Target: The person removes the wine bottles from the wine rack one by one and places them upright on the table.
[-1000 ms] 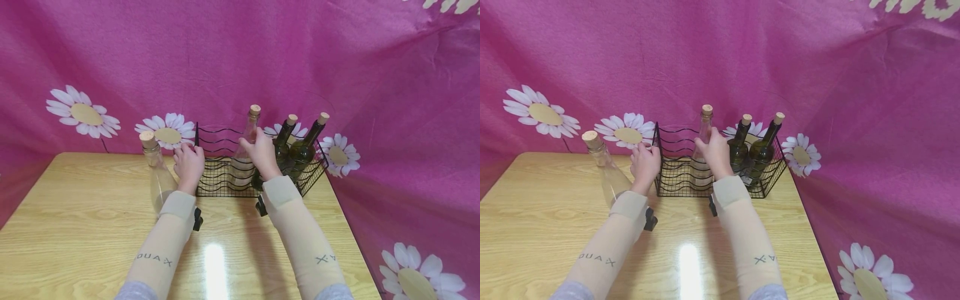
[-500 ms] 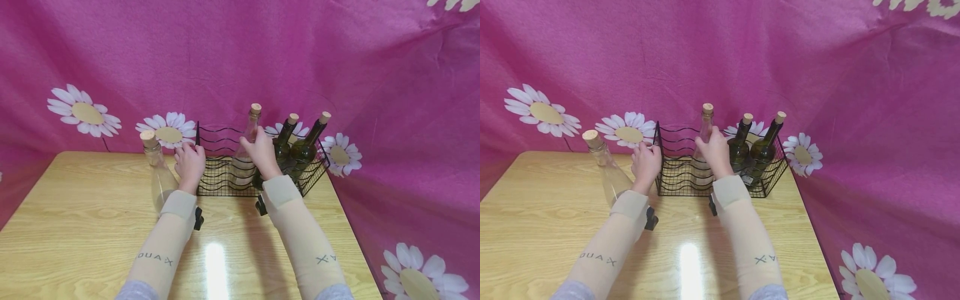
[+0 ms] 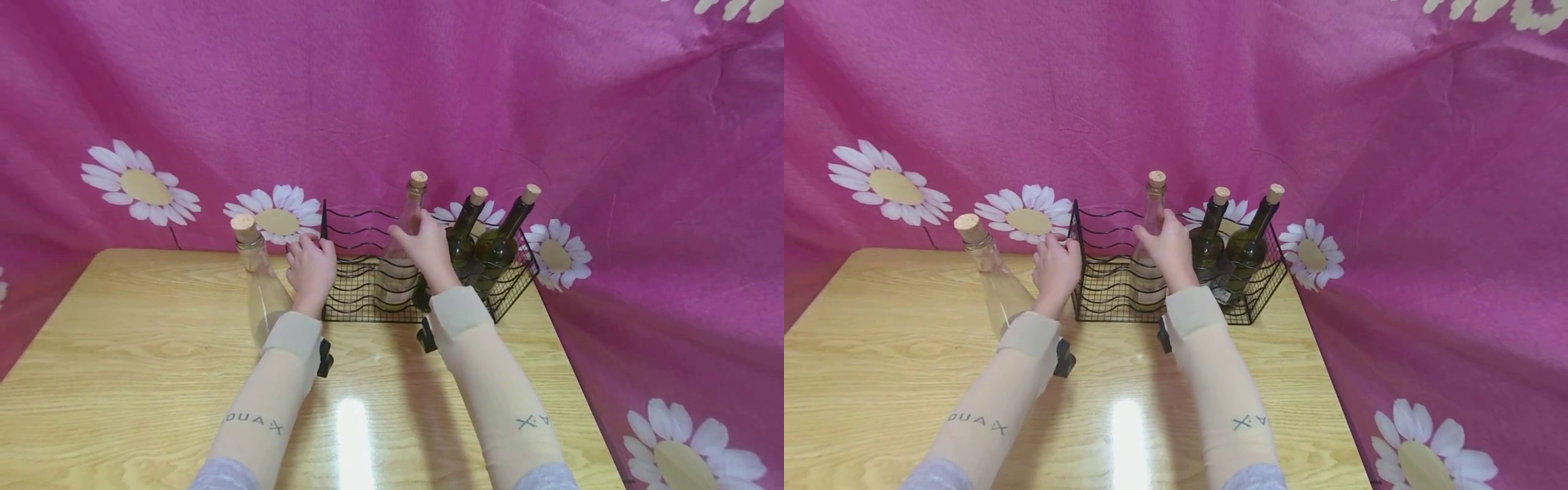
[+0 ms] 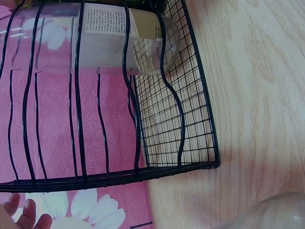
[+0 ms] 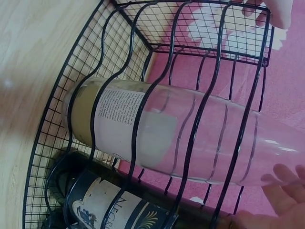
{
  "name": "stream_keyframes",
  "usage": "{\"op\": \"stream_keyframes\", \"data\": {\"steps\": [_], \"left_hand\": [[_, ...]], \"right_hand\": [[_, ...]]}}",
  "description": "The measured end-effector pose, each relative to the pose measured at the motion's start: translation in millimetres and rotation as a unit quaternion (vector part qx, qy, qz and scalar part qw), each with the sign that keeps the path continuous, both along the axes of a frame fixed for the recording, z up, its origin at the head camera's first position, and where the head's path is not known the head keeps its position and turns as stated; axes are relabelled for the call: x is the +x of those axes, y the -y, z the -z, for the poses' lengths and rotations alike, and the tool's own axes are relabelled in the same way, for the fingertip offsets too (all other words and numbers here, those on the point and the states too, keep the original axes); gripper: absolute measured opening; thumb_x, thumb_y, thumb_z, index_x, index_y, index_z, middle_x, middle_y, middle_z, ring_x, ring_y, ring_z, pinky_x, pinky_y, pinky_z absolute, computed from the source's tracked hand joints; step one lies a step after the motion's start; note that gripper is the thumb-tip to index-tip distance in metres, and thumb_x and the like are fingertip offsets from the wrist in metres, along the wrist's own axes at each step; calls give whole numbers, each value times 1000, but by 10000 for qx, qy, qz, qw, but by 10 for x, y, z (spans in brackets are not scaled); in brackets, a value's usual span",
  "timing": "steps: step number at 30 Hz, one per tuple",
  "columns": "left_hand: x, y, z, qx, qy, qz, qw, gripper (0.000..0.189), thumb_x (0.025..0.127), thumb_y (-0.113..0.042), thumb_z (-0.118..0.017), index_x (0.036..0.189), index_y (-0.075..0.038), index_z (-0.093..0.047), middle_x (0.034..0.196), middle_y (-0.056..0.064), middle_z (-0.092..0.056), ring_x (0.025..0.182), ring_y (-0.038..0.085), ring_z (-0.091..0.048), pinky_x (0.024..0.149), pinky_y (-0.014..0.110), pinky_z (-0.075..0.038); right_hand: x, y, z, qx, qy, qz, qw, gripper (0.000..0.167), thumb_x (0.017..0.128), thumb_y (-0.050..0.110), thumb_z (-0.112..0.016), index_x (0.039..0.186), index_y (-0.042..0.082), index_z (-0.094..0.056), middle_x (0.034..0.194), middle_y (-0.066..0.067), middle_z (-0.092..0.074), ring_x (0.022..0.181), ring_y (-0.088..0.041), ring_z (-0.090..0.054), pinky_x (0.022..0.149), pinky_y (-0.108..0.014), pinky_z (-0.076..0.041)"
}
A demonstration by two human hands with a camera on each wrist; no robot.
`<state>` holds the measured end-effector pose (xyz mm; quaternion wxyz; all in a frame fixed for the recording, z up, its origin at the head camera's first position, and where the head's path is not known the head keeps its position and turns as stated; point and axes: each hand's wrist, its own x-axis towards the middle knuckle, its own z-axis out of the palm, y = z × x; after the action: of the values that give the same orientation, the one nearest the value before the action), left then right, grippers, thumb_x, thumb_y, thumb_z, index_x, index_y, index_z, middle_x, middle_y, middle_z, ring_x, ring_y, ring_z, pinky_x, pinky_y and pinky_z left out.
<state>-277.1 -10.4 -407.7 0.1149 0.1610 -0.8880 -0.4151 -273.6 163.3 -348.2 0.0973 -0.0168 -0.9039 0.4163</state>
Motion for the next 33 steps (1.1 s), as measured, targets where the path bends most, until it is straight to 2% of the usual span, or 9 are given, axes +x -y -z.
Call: {"op": "stream_keyframes", "data": {"steps": [7, 24, 33], "left_hand": [[-5, -2, 8, -55, 5, -4, 10000, 37, 88, -35, -30, 108, -9, -47, 111, 15, -44, 106, 32, -39, 80, 50, -35], [-12, 5, -9, -61, 33, 65, 10000, 38, 89, -35, -29, 109, -9, -47, 112, 15, -44, 107, 32, -38, 81, 50, -35], [7, 7, -9, -116, 47, 54, 9999, 37, 89, -35, -29, 108, -9, -47, 110, 15, -45, 105, 32, -38, 80, 50, -35]], "right_hand": [[-7, 2, 8, 196, -33, 7, 9998, 40, 82, 35, -60, 106, 5, -50, 102, -12, -61, 94, -22, -57, 81, -35, -44], [-6, -4, -13, 472, -50, 102, 9988, 41, 82, 40, -60, 103, 7, -49, 98, -10, -62, 90, -21, -58, 78, -36, -45], [3, -1, 8, 262, -12, 139, 9996, 44, 81, 41, -60, 108, 9, -50, 102, -8, -62, 94, -19, -57, 79, -35, -45]]}}
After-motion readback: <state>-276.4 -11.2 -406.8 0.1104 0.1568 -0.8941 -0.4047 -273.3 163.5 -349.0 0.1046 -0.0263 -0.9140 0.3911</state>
